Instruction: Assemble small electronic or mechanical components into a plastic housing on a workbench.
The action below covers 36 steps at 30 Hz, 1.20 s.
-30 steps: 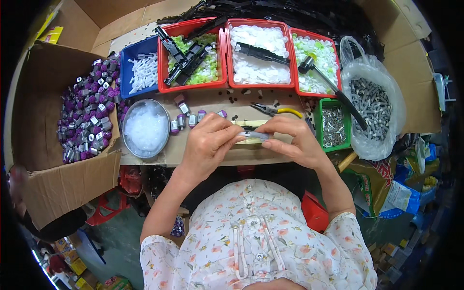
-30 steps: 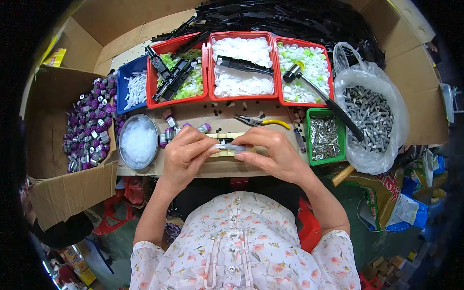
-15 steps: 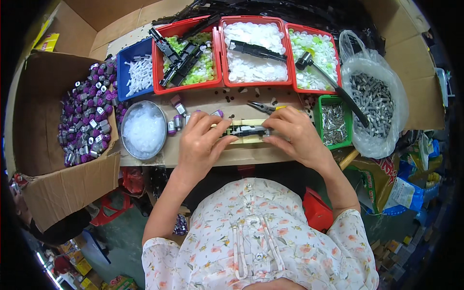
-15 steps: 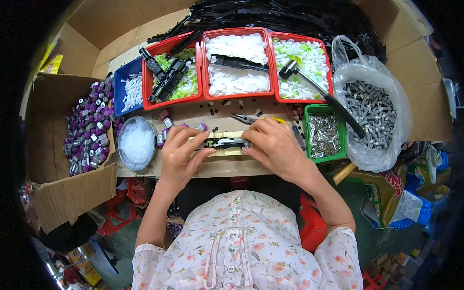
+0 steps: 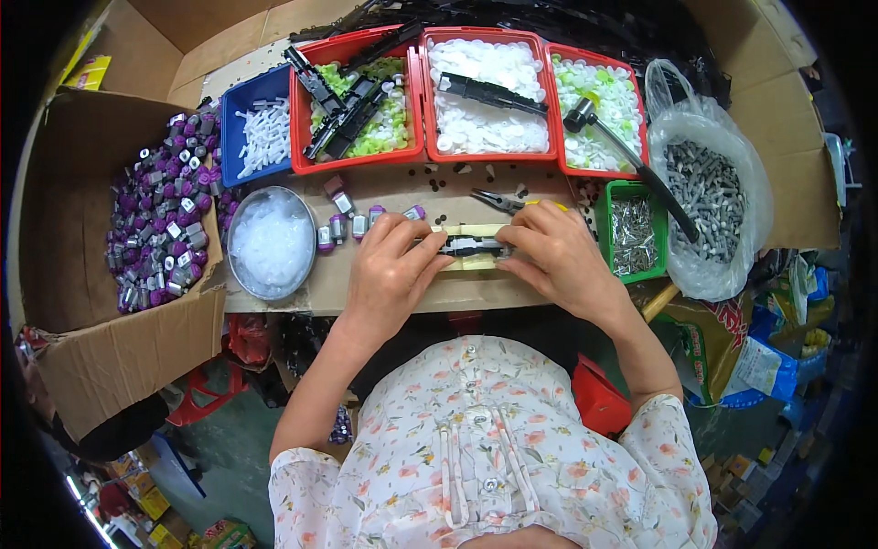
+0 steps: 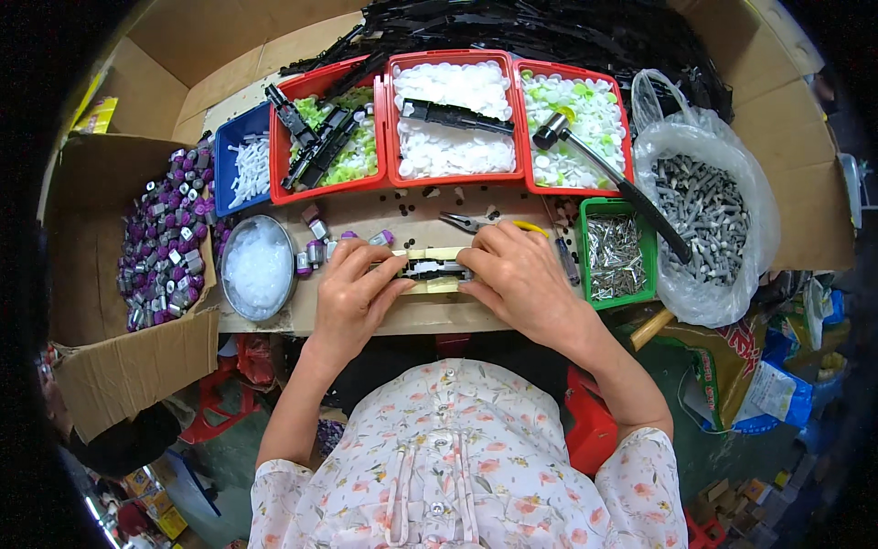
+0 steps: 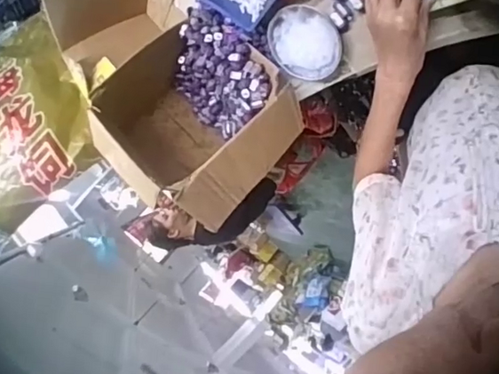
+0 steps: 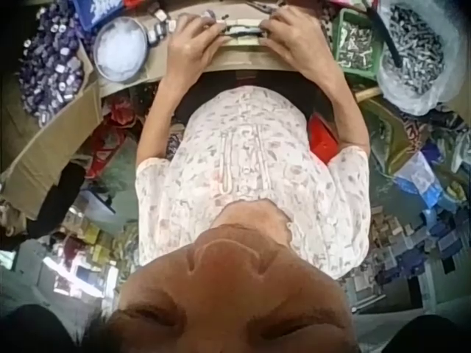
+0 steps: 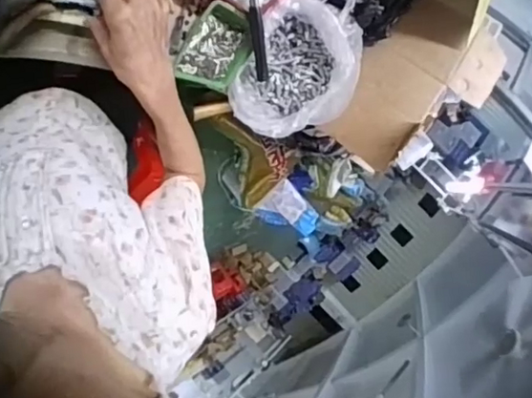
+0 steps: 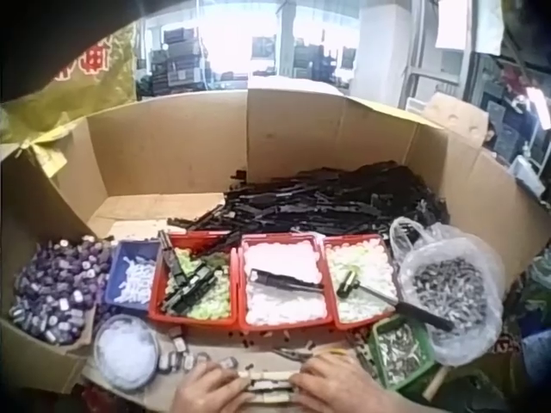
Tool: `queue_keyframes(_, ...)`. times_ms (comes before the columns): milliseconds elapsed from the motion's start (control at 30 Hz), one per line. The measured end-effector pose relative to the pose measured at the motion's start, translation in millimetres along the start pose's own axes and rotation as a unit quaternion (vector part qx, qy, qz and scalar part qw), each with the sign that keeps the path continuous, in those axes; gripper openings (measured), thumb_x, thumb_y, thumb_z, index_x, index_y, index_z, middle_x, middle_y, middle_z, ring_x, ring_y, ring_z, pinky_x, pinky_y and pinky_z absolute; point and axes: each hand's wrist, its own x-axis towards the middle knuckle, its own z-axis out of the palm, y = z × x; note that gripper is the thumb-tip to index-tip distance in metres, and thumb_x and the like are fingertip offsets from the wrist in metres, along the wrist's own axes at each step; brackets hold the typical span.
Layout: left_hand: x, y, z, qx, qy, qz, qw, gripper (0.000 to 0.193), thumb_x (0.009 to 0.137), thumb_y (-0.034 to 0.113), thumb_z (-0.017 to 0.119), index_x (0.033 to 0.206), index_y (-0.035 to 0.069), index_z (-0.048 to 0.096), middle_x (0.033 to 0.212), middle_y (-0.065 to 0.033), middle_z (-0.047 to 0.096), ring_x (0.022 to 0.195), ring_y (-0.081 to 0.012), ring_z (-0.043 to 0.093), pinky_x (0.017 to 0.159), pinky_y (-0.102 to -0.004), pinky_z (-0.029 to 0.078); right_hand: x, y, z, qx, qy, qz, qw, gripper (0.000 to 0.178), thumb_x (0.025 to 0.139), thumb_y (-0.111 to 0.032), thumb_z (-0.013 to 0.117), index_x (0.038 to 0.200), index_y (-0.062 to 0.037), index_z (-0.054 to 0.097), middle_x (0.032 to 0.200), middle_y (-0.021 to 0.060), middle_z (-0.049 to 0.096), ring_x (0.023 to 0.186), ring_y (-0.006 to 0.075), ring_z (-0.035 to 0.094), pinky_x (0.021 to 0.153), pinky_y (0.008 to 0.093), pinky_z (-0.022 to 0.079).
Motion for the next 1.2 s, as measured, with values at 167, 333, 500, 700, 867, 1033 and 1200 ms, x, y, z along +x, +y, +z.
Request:
queue_keyframes(167,0,0,0,-0.001,0.0,-0.007,1.0,0.028,0.072,0.008,0.079,0.098,0.001,0.069,0.093,-0.0097,0.063,0.09,-0.0292,0.057,0.077,-0.0401,0.049,1,-5,-5,-0.008,-0.015,0.0,1.0,0.029,0.077,-0.014,0.077,0.102,-0.0051,0.066,0.095,0.0081,0.058,0.093,0.0272,0.057,0.08,0.0405,0.042)
queue_keyframes(333,-1,0,0,-0.002,-0.004,-0.012,1.0,0.027,0.073,0.007,0.079,0.099,0.002,0.07,0.093,-0.0093,0.064,0.09,-0.029,0.057,0.078,-0.0397,0.048,7,-5,-1,-0.001,-0.029,-0.001,1.0,0.028,0.077,-0.015,0.077,0.102,-0.0048,0.067,0.095,0.0084,0.058,0.092,0.0276,0.057,0.079,0.0403,0.042)
queue_keyframes(500,1,1,0,0.006,-0.002,-0.001,1.0,0.027,0.073,0.007,0.078,0.097,0.001,0.068,0.092,-0.0098,0.062,0.089,-0.0289,0.057,0.076,-0.0403,0.048,6,-1,5,0.021,-0.009,-0.001,1.0,0.03,0.076,-0.015,0.078,0.102,-0.005,0.067,0.095,0.0087,0.058,0.092,0.0275,0.057,0.078,0.0394,0.043)
queue_keyframes(700,6,5,0,-0.018,-0.003,-0.025,1.0,0.028,0.073,0.006,0.079,0.099,0.003,0.071,0.094,-0.0092,0.065,0.089,-0.0294,0.057,0.077,-0.0391,0.048,0,10,9,0.106,0.049,0.014,0.993,0.031,0.075,-0.01,0.079,0.103,-0.0024,0.067,0.095,0.011,0.058,0.09,0.0284,0.058,0.073,0.0383,0.046)
queue_keyframes(867,9,1,11,-0.024,-0.013,-0.004,1.0,0.021,0.075,0.007,0.078,0.095,0.005,0.072,0.093,-0.0084,0.065,0.089,-0.0284,0.058,0.077,-0.0389,0.048,-2,15,19,0.144,0.087,0.003,0.986,0.019,0.074,-0.007,0.077,0.091,-0.0016,0.068,0.089,0.0114,0.058,0.084,0.0301,0.059,0.074,0.0421,0.046)
queue_keyframes(1033,10,0,13,-0.026,-0.011,0.004,1.0,0.016,0.077,0.007,0.077,0.092,0.006,0.072,0.091,-0.008,0.065,0.09,-0.0277,0.058,0.077,-0.0385,0.048,0,15,18,0.132,0.084,-0.012,0.988,0.018,0.075,-0.006,0.076,0.091,-0.0014,0.068,0.09,0.0115,0.059,0.085,0.03,0.059,0.074,0.0416,0.046)
queue_keyframes(1200,10,-1,12,-0.04,-0.008,-0.009,0.999,0.019,0.076,0.007,0.078,0.093,0.004,0.072,0.092,-0.0083,0.065,0.089,-0.0279,0.058,0.077,-0.0383,0.049,16,21,-3,0.049,0.125,-0.035,0.99,0.021,0.079,-0.009,0.076,0.098,-0.0016,0.068,0.096,0.0119,0.06,0.085,0.0301,0.061,0.071,0.0394,0.049)
